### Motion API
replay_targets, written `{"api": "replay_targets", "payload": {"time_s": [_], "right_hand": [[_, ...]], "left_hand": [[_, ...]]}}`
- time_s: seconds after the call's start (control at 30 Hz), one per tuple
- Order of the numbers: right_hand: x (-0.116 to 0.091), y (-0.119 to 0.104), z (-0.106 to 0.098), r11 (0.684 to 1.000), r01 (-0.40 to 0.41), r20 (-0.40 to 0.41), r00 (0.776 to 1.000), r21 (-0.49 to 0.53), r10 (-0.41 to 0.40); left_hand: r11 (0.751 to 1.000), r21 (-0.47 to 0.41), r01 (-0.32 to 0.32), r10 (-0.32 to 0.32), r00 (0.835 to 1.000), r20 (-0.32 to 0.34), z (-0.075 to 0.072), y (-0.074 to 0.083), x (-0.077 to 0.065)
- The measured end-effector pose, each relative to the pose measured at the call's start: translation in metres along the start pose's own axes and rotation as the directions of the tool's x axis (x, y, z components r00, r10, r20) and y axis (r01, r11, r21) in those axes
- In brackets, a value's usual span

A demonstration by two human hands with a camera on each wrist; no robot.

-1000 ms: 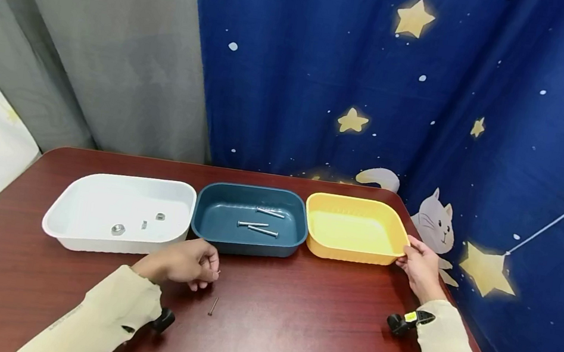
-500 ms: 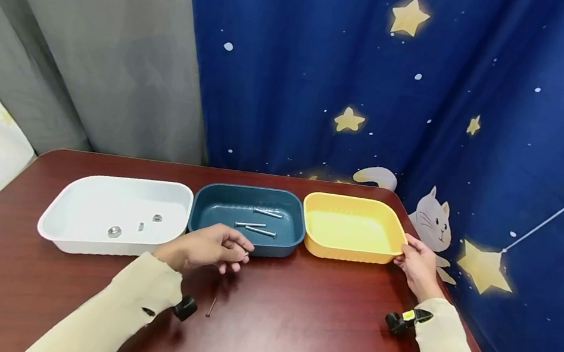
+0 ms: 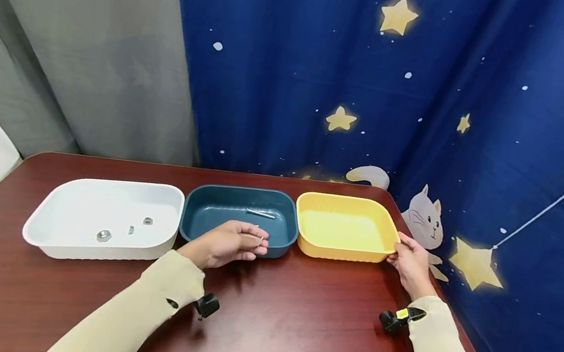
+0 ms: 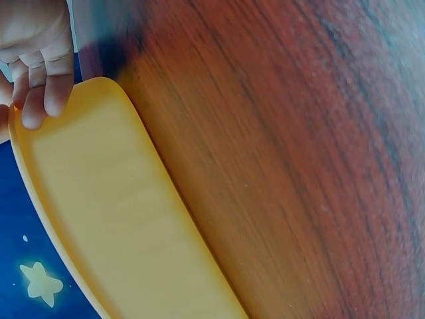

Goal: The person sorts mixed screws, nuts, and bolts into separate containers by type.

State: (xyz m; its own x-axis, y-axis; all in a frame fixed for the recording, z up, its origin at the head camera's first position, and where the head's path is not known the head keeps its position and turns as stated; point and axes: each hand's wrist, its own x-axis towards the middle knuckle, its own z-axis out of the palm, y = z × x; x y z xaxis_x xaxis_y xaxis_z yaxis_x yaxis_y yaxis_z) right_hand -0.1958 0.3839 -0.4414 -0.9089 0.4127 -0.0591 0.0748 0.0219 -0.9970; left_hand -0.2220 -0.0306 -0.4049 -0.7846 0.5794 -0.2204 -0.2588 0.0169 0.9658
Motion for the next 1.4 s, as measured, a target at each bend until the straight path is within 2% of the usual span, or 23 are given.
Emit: {"api": "replay_targets", "payload": {"time_s": [0.2,0.3,0.5,0.63,0.7,0.83,0.97,1.17,1.4], "right_hand": [[-0.002,0.0,0.0,1.0,-0.019,0.006,1.0,0.004,0.019],[-0.002,-0.002,0.0,1.0,-0.001,0.002,1.0,0.008,0.001],[0.0,-0.005,0.001,1.0,-0.001,0.005,1.0,0.018,0.0],[0.0,-0.005,0.001,1.0,0.0,0.004,1.0,0.023,0.0],[0.0,-0.004,0.001,1.0,-0.001,0.002,1.0,0.026,0.001],[-0.001,-0.002,0.0,1.0,-0.01,0.0,1.0,0.017,0.01],[-0.002,-0.001,-0.001,1.0,-0.006,-0.004,1.0,0.009,0.006],[-0.003,0.006,-0.001,1.0,-0.011,-0.001,1.0,0.017,0.011],[-0.001,0.003,0.0,1.0,0.0,-0.012,1.0,0.012,0.0]], "left_hand": [[0.991,-0.133,0.027,-0.033,0.998,-0.044,0.015,0.003,0.013],[0.98,-0.194,0.044,-0.055,0.997,-0.054,0.022,0.01,0.021],[0.946,-0.317,0.066,-0.077,0.997,-0.02,0.032,0.019,0.037],[0.893,-0.444,0.079,-0.074,0.997,0.027,0.039,0.024,0.048],[0.85,-0.519,0.093,-0.075,0.996,0.056,0.043,0.027,0.054],[0.748,-0.651,0.129,-0.096,0.992,0.086,0.052,0.03,0.062],[0.682,-0.717,0.144,-0.117,0.989,0.087,0.061,0.031,0.069],[0.638,-0.754,0.157,-0.145,0.986,0.083,0.076,0.026,0.082],[0.607,-0.781,0.146,-0.159,0.985,0.06,0.089,0.029,0.098]]}}
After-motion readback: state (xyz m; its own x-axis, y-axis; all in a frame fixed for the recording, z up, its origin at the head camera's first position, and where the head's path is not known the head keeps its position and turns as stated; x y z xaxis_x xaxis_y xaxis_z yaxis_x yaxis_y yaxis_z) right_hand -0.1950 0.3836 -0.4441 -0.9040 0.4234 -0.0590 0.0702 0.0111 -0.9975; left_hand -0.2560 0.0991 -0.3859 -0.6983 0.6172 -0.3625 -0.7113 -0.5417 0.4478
